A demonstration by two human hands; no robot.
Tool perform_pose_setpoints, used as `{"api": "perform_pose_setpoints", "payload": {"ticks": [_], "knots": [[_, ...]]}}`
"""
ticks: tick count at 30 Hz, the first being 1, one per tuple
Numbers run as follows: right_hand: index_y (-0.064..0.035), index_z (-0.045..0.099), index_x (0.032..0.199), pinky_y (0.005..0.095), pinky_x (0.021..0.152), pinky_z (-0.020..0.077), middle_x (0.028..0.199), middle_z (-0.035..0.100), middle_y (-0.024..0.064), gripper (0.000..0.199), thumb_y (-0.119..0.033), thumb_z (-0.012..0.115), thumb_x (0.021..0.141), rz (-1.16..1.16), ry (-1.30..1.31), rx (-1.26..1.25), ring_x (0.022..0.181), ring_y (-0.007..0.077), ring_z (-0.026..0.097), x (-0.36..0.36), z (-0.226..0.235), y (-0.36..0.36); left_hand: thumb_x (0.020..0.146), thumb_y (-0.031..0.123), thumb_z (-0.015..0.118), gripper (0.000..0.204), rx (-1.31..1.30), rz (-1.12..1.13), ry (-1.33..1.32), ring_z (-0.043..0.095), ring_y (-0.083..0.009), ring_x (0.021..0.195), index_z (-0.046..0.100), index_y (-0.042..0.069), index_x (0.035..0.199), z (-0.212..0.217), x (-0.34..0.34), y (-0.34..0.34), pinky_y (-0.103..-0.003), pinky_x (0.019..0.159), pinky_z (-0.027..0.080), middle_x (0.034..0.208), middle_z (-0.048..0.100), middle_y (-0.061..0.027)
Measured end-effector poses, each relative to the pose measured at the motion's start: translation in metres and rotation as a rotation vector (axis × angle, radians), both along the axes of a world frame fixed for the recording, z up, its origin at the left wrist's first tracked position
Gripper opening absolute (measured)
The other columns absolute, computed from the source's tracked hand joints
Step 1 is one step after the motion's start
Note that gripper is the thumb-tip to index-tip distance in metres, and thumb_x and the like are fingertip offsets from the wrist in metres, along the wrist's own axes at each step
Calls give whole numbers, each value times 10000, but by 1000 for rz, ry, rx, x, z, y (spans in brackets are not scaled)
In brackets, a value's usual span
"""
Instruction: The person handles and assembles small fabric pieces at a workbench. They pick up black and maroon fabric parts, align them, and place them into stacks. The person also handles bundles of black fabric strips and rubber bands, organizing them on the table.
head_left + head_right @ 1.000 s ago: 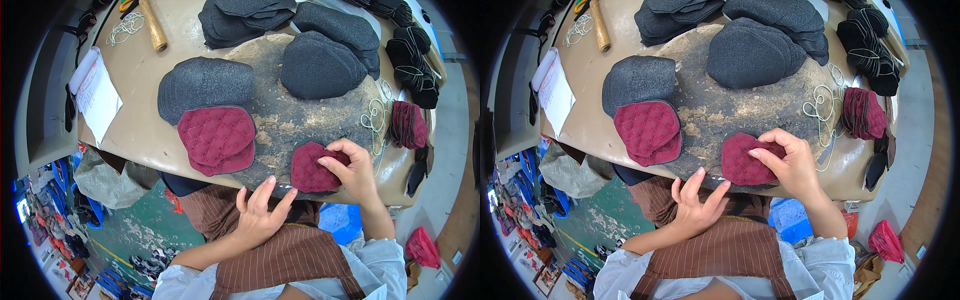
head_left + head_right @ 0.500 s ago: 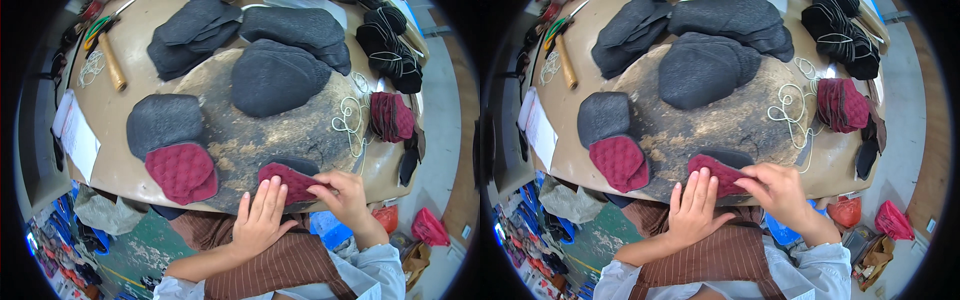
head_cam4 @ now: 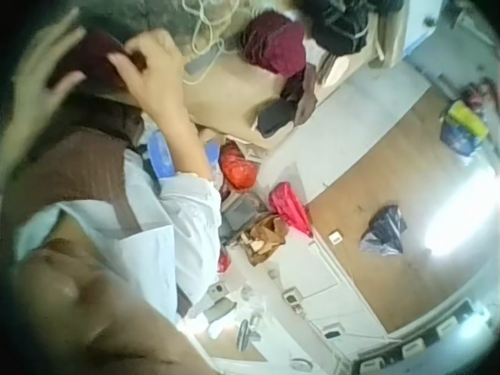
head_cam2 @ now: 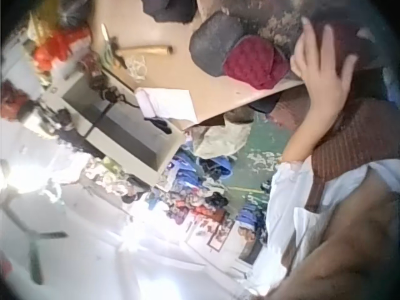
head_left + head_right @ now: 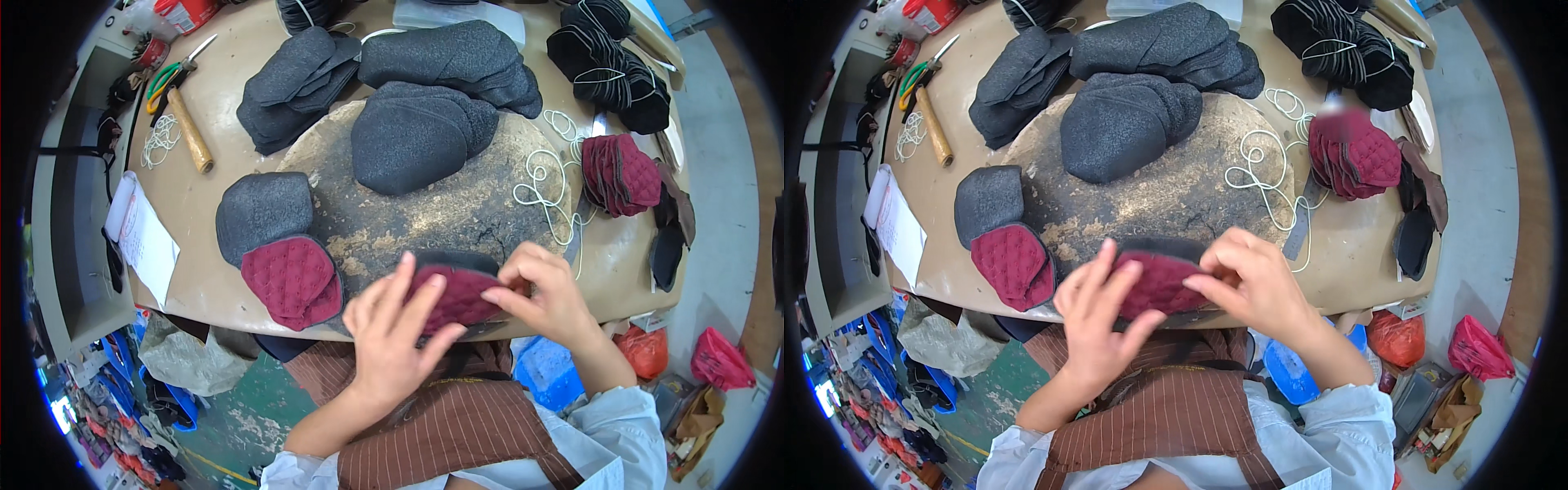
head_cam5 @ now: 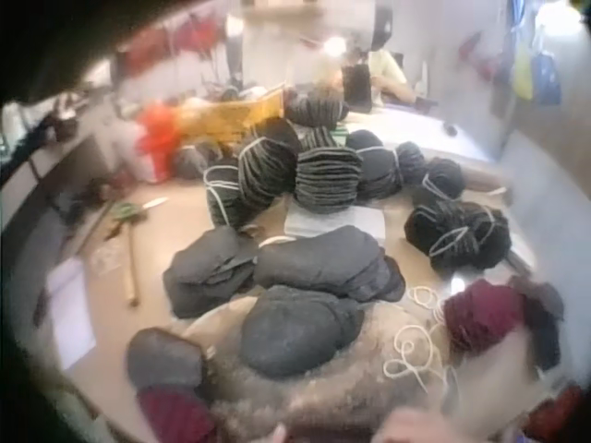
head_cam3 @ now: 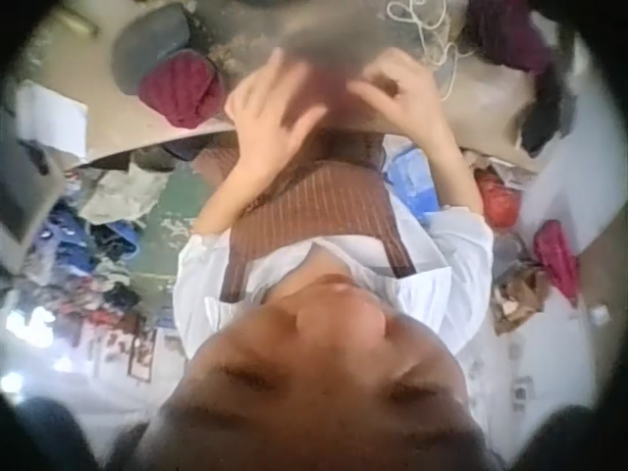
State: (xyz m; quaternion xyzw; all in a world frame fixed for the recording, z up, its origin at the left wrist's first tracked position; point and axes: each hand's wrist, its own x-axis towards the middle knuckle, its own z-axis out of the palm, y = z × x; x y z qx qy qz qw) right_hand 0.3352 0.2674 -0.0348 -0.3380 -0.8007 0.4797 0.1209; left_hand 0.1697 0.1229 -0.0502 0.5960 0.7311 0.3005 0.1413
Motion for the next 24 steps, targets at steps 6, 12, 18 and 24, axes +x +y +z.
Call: {"api": "perform_pose_setpoints", "payload": {"ticks": [6, 12, 18, 24], "knots": [[-31, 556, 1031, 240, 633, 479, 748, 626, 36, 341, -62, 751, 752, -106, 282, -94, 689, 99, 623, 19, -5, -20, 741, -82, 699, 653, 143, 158, -821, 582, -184, 995, 385, -16, 1310, 1, -2, -14, -305, 882, 476, 1136, 574, -147], [-12, 577, 1160, 256, 770, 463, 948, 627, 61, 367, -123, 673, 824, -435, -99, 790, 860, 139, 581, 93, 35, 127, 835, -70, 603, 545, 260, 570, -790, 578, -167, 1004, 368, -16, 1323, 9, -93, -37, -274, 863, 475, 1185, 530, -138], [-7, 566, 1177, 357, 852, 456, 1017, 611, 147, 388, -122, 659, 818, -368, -343, 382, 949, 299, 589, 113, 31, 160, 756, 36, 690, 504, 183, 409, 292, 409, -375, 1235, 526, 35, 1233, 4, -48, -31, -442, 1022, 345, 1343, 390, -220], [-1, 569, 975, 402, 787, 461, 981, 608, 170, 217, -103, 657, 806, -337, -526, 1042, 906, 370, 576, 84, 31, 136, 674, 186, 780, 628, -85, -14, 32, 284, -457, 1294, 543, 108, 1251, -16, 30, -46, -524, 1002, 276, 1416, 216, -341]]}}
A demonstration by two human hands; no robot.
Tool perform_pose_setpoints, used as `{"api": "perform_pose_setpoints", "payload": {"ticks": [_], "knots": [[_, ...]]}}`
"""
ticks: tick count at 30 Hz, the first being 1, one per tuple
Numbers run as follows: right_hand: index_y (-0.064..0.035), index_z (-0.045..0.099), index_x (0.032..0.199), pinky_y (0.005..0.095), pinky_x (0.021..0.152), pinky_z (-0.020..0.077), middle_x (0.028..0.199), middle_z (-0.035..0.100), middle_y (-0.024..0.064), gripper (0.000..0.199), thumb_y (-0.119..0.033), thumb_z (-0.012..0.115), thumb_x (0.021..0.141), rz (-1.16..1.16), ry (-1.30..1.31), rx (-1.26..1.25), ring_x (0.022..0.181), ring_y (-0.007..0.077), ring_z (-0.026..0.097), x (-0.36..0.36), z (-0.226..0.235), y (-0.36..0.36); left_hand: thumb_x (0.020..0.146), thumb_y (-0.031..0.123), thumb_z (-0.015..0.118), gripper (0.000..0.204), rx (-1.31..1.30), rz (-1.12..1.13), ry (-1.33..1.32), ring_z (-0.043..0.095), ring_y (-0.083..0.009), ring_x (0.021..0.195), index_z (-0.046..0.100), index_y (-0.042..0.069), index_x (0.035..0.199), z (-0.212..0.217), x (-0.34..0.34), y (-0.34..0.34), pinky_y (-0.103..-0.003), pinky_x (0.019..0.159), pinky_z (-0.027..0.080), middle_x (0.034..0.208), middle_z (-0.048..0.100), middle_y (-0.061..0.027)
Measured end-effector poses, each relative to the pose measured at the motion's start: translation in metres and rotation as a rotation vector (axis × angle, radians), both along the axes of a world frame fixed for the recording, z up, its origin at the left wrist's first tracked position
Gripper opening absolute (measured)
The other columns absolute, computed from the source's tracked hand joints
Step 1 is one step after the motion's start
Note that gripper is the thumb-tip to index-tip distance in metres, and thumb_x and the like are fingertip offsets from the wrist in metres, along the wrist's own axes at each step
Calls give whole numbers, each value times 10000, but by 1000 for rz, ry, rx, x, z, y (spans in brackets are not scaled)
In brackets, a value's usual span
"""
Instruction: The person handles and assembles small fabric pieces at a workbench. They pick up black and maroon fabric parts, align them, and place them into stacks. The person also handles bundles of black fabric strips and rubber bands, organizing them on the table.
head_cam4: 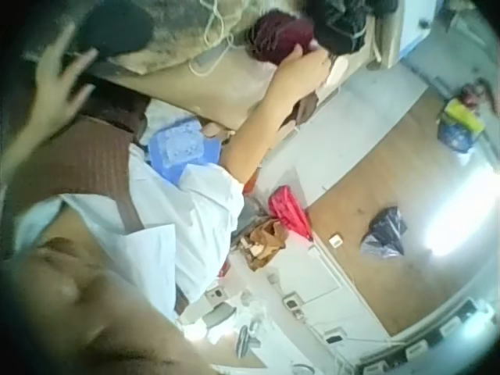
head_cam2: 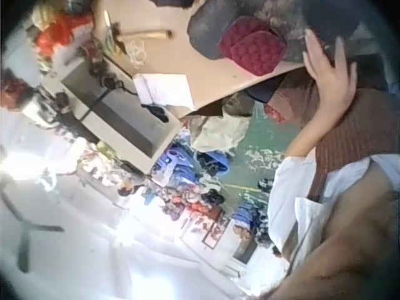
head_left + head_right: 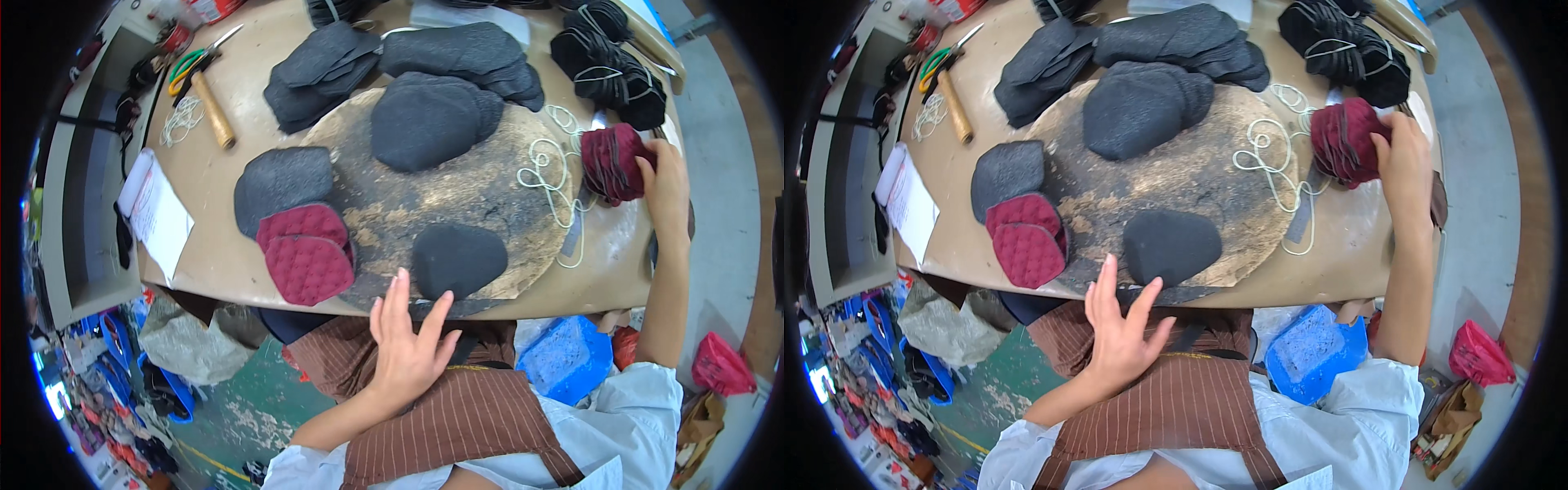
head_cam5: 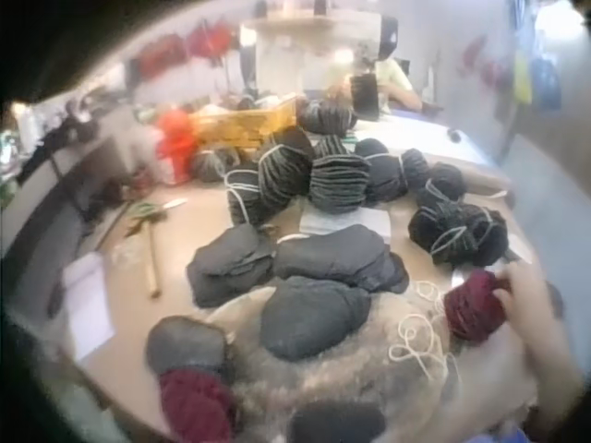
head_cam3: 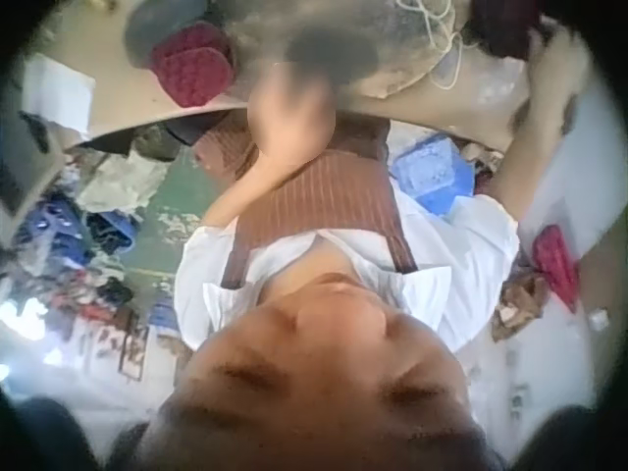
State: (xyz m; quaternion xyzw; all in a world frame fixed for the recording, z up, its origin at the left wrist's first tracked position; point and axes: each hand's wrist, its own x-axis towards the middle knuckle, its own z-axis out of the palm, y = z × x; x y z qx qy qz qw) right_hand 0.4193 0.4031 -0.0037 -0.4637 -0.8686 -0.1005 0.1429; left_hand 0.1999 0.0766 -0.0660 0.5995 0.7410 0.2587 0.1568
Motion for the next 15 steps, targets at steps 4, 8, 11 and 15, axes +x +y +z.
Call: {"api": "perform_pose_setpoints", "payload": {"ticks": [4, 8, 11, 15], "knots": [[-14, 565, 947, 264, 714, 470, 909, 638, 56, 139, -23, 631, 826, 24, 664, -577, 829, 147, 615, -18, 39, -44, 669, 185, 783, 642, 56, 4, -13, 300, -474, 1267, 539, 113, 1259, -11, -8, -9, -510, 996, 305, 1405, 189, -365], [-2, 583, 1009, 200, 709, 464, 884, 614, 12, 200, -19, 651, 822, 238, 727, -1252, 818, 53, 574, -85, 23, -103, 662, 174, 782, 655, 46, -1, 30, 316, -477, 1247, 537, 113, 1266, -15, -7, -13, -495, 996, 316, 1404, 185, -360], [-1, 594, 962, 199, 672, 467, 836, 613, -5, 160, -35, 669, 824, 193, 660, -1411, 772, 32, 559, -107, -23, -125, 715, 178, 738, 638, 41, 0, 13, 345, -442, 1248, 501, 138, 1305, -13, -9, -12, -492, 1000, 335, 1389, 248, -324], [0, 601, 926, 198, 651, 463, 805, 609, -22, 133, -48, 677, 828, 152, 726, -1438, 742, 26, 550, -112, -45, -136, 699, 168, 751, 643, 51, -6, 11, 364, -452, 1222, 513, 136, 1295, -18, -9, -13, -494, 978, 359, 1373, 264, -311]]}}
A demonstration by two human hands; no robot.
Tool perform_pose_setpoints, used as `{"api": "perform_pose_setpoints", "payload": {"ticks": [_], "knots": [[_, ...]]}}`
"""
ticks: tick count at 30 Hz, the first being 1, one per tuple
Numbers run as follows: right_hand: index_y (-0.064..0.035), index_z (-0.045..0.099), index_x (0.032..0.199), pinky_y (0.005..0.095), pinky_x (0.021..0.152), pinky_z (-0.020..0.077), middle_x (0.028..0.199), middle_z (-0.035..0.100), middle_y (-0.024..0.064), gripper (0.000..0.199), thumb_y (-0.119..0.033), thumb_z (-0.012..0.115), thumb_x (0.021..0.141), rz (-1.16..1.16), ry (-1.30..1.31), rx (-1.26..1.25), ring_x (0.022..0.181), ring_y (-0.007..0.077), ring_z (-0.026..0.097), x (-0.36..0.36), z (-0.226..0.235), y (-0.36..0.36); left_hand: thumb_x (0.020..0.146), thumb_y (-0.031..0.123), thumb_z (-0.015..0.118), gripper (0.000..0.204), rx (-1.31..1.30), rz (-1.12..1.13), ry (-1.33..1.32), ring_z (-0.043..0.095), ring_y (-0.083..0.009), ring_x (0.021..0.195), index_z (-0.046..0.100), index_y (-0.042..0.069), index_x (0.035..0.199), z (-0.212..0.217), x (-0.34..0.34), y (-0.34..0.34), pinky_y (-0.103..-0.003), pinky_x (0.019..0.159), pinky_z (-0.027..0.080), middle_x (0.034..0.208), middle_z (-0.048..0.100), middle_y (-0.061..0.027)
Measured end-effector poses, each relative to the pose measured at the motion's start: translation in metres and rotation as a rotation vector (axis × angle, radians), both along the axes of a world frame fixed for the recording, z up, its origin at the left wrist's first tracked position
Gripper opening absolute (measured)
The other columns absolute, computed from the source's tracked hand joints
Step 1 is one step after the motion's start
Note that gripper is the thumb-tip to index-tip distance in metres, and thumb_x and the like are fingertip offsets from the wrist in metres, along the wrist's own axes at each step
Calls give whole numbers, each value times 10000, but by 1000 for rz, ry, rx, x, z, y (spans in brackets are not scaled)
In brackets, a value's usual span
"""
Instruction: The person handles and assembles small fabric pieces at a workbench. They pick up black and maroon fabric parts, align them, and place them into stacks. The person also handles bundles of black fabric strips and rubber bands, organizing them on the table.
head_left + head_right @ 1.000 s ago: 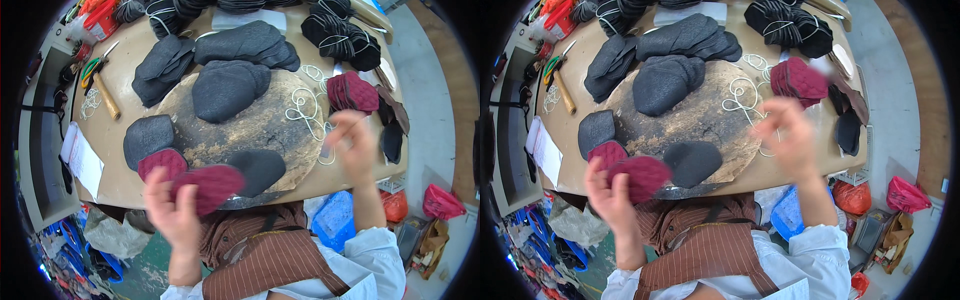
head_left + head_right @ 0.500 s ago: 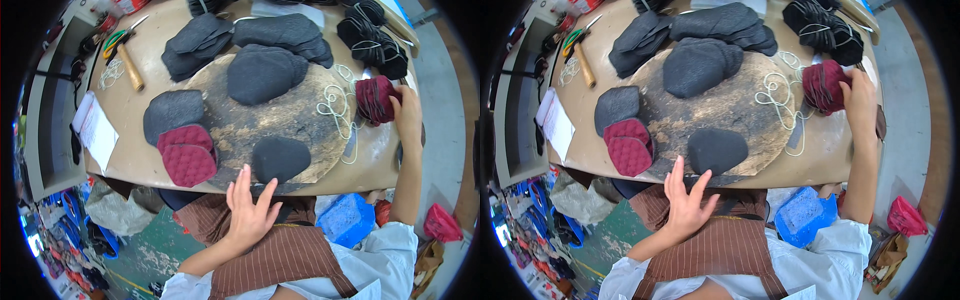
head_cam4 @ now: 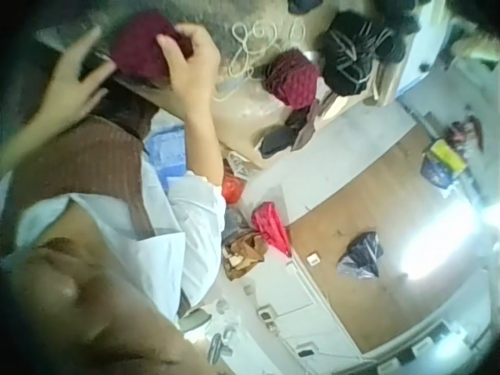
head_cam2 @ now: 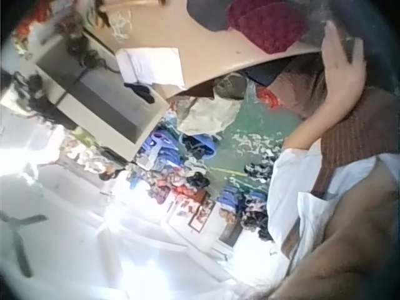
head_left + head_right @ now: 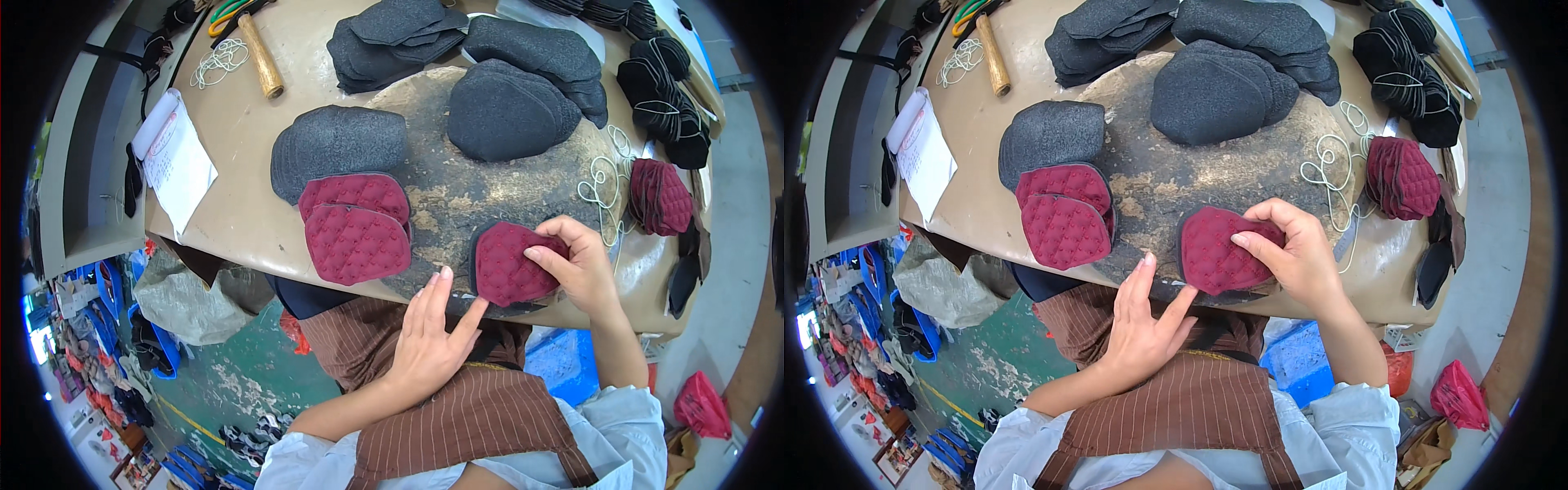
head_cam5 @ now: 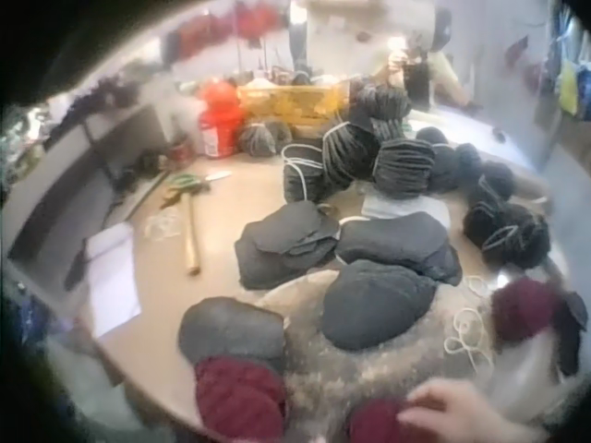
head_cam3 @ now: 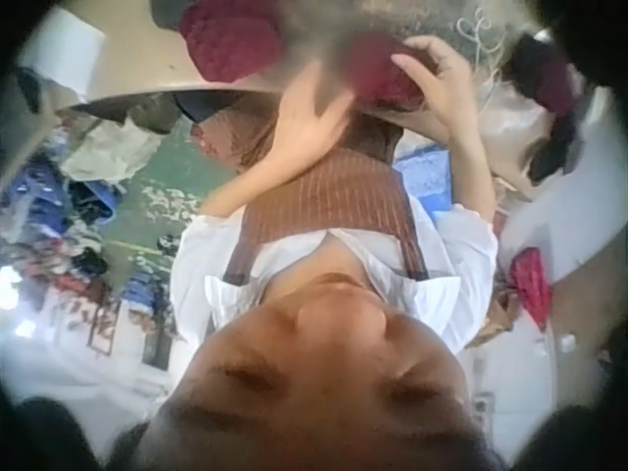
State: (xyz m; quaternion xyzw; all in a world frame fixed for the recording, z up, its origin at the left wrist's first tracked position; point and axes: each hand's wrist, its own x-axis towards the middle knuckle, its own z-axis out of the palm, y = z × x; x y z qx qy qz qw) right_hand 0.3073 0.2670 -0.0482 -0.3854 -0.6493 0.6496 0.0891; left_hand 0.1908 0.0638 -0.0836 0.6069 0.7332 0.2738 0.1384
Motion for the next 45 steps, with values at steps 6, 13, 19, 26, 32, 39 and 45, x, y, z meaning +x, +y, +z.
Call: {"api": "perform_pose_setpoints", "payload": {"ticks": [6, 13, 19, 26, 32, 39, 45], "knots": [[1, 611, 907, 201, 641, 464, 787, 624, -6, 123, -47, 684, 821, -1, -54, 108, 729, 31, 560, -7, 1, -6, 722, 154, 730, 581, 44, 19, -33, 414, -391, 1211, 538, 139, 1271, -3, -1, -4, -463, 966, 389, 1367, 326, -258], [-2, 623, 889, 212, 613, 470, 762, 642, 10, 145, -61, 714, 793, -19, -116, 218, 706, 40, 575, -7, 0, -9, 659, 155, 778, 587, 157, 31, -111, 455, -401, 1176, 569, 55, 1198, -11, -3, -6, -484, 969, 381, 1343, 361, -270], [-1, 633, 890, 227, 605, 478, 765, 652, 34, 155, -65, 723, 781, 11, -184, 270, 702, 47, 587, -12, 4, -7, 698, 268, 742, 649, 131, -97, 21, 502, -320, 1186, 508, 48, 1261, 9, -2, 19, -497, 1053, 267, 1324, 457, -242], [2, 636, 892, 288, 559, 495, 756, 649, 141, 152, -52, 711, 771, 170, -66, 620, 648, 235, 649, 6, 16, -12, 690, 549, 649, 828, -179, -127, 258, 402, -241, 1301, 469, 56, 1330, 12, 3, 31, -455, 1057, 218, 1415, 416, -139], [-12, 506, 803, 361, 441, 395, 493, 522, 118, 235, -182, 666, 829, 124, -420, 315, 437, 260, 548, 1, 15, 8, 658, 613, 661, 766, -265, -142, 223, 433, -291, 1048, 522, 229, 1306, 32, -2, 71, -395, 838, 338, 1433, 382, -149], [-47, 555, 826, 320, 535, 450, 712, 615, 84, 224, -101, 754, 738, 160, 88, 720, 609, 212, 609, 25, 14, -3, 645, 227, 813, 726, 223, 14, -138, 515, -320, 1115, 497, 7, 1261, 35, -25, 64, -402, 948, 368, 1313, 504, -185], [-35, 591, 803, 259, 634, 484, 789, 630, 74, 169, -46, 747, 739, -108, 37, 698, 717, 152, 618, 50, 33, 10, 767, -99, 663, 624, 265, 349, -583, 610, -163, 901, 383, -20, 1319, 49, -43, 38, -261, 779, 494, 944, 621, -116]]}}
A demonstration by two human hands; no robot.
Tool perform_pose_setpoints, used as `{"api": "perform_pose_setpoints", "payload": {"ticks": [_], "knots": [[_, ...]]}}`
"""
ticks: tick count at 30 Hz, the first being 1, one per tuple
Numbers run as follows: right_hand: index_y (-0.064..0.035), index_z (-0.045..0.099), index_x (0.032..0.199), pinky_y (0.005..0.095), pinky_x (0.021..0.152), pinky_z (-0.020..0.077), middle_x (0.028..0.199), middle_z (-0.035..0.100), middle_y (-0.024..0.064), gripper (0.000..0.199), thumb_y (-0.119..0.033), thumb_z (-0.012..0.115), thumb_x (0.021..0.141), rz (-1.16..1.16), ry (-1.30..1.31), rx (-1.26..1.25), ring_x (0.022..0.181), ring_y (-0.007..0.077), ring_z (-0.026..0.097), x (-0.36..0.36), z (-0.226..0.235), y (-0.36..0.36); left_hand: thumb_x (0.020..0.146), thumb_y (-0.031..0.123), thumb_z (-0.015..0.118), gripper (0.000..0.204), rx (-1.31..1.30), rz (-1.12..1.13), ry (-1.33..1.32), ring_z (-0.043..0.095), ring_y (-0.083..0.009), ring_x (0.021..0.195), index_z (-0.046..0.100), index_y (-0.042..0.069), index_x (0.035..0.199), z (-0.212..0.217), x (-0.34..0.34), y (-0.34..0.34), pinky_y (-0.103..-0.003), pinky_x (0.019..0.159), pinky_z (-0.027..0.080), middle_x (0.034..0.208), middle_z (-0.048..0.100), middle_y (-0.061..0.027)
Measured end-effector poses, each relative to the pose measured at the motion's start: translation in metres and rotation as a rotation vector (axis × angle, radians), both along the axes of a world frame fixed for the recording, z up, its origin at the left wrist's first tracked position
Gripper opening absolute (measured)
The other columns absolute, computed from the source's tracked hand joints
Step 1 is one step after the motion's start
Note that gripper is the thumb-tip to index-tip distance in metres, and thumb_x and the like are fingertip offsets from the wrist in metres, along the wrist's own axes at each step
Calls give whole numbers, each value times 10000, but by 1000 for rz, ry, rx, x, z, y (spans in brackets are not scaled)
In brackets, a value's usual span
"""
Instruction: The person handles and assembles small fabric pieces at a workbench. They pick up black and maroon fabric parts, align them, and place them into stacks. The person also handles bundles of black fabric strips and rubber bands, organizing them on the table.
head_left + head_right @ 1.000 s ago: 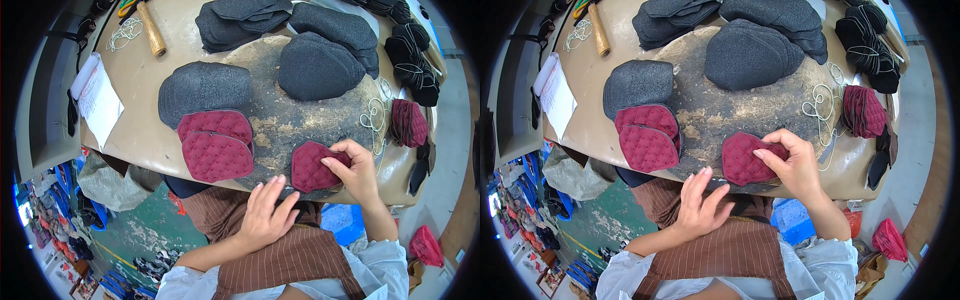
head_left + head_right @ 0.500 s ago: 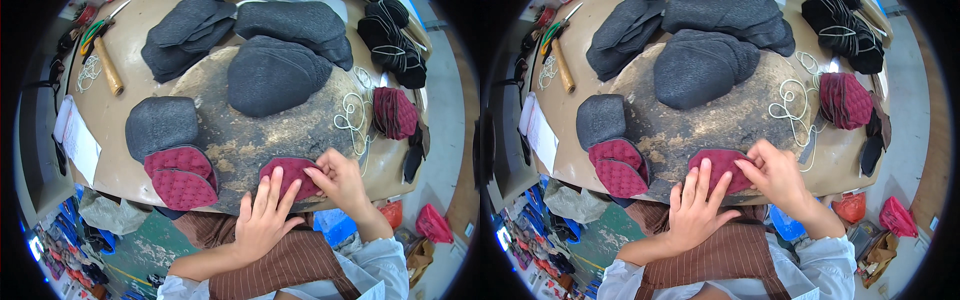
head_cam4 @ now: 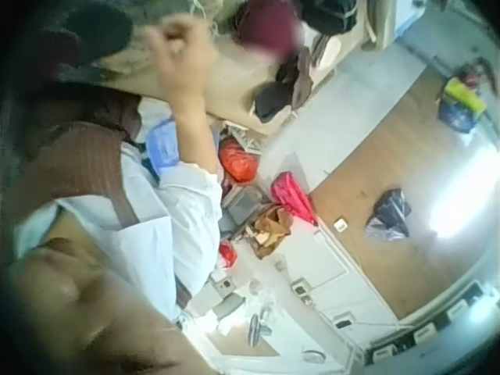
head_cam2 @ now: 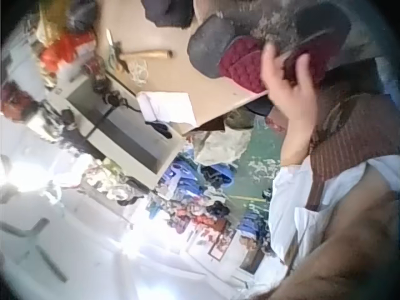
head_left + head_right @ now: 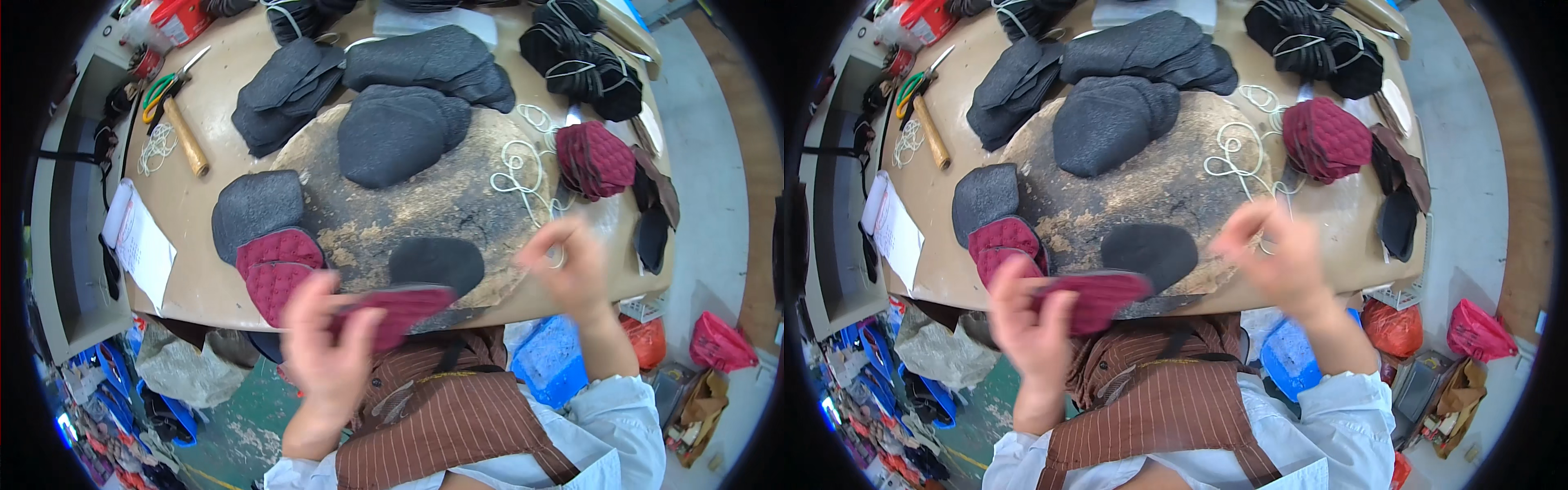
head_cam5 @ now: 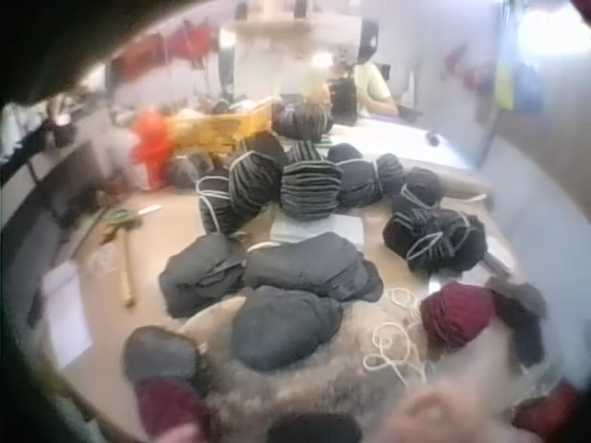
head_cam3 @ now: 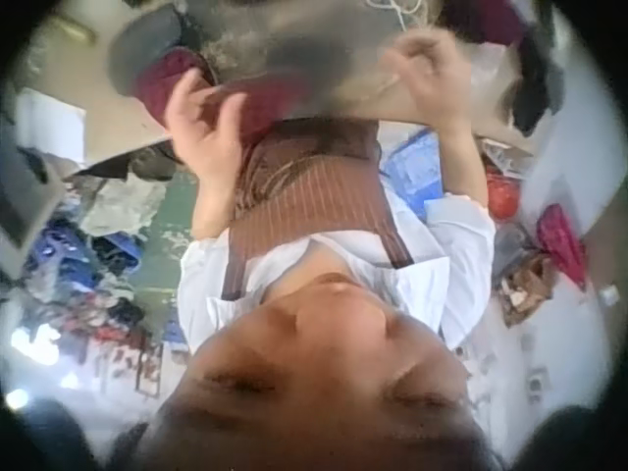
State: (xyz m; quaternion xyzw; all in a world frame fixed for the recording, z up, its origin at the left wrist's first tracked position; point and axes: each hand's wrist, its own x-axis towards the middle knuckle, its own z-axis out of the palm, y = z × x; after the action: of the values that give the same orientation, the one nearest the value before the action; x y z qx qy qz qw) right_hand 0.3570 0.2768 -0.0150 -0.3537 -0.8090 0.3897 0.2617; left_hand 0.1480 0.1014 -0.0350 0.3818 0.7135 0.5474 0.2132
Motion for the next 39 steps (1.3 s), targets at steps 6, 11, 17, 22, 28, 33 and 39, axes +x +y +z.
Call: {"api": "perform_pose_setpoints", "payload": {"ticks": [6, 11, 17, 22, 28, 33, 39], "knots": [[-27, 516, 1249, 347, 943, 410, 1122, 582, 133, 442, -130, 643, 838, -216, -387, 161, 1059, 248, 545, 93, 8, 156, 781, -17, 667, 521, -135, 175, 455, 546, -249, 1077, 477, 10, 1265, -13, -78, -10, -352, 916, 437, 1200, 528, -165], [-19, 540, 1197, 366, 889, 444, 1085, 584, 184, 414, -106, 656, 809, -249, -662, 279, 1009, 315, 572, 83, 15, 146, 752, 26, 699, 504, -99, 194, 855, 415, -345, 1244, 536, 42, 1229, -9, -41, -11, -425, 1022, 348, 1343, 418, -192], [-4, 580, 986, 347, 766, 470, 907, 606, 155, 214, -75, 665, 802, -381, -568, 576, 848, 286, 604, 49, 28, 109, 664, 100, 763, 581, -185, -185, 751, 382, -442, 1215, 560, 51, 1206, -17, 26, -33, -487, 994, 318, 1362, 339, -304], [2, 602, 992, 298, 769, 469, 906, 647, 117, 176, -94, 629, 848, -425, -458, 419, 823, 226, 619, 36, 24, 113, 692, 229, 773, 713, -198, -117, 793, 225, -527, 1286, 453, 41, 1300, -35, 17, -54, -576, 1030, 240, 1417, 156, -359], [14, 599, 1020, 291, 849, 444, 969, 627, 103, 193, -123, 607, 884, -352, -484, 712, 929, 204, 597, 67, -6, 138, 587, 675, 710, 1081, -338, 28, 753, 108, -541, 1329, 311, 98, 1409, -61, -50, -59, -668, 1025, 132, 1456, 77, -342], [11, 590, 1001, 239, 795, 453, 924, 604, 38, 146, -93, 601, 899, -299, -103, 272, 883, 100, 562, 29, 22, 102, 585, 798, 571, 1071, -363, 34, 843, 220, -434, 1348, 376, 125, 1396, -81, -57, -63, -601, 1046, 114, 1452, 177, -319], [-2, 612, 1069, 280, 849, 454, 1057, 618, 101, 286, -45, 660, 791, 144, -203, 278, 955, 184, 596, -48, 46, 32, 741, 698, 540, 853, -348, -32, 642, 166, -404, 1385, 407, 172, 1400, -65, -62, -72, -556, 1082, 64, 1479, 117, -311]]}}
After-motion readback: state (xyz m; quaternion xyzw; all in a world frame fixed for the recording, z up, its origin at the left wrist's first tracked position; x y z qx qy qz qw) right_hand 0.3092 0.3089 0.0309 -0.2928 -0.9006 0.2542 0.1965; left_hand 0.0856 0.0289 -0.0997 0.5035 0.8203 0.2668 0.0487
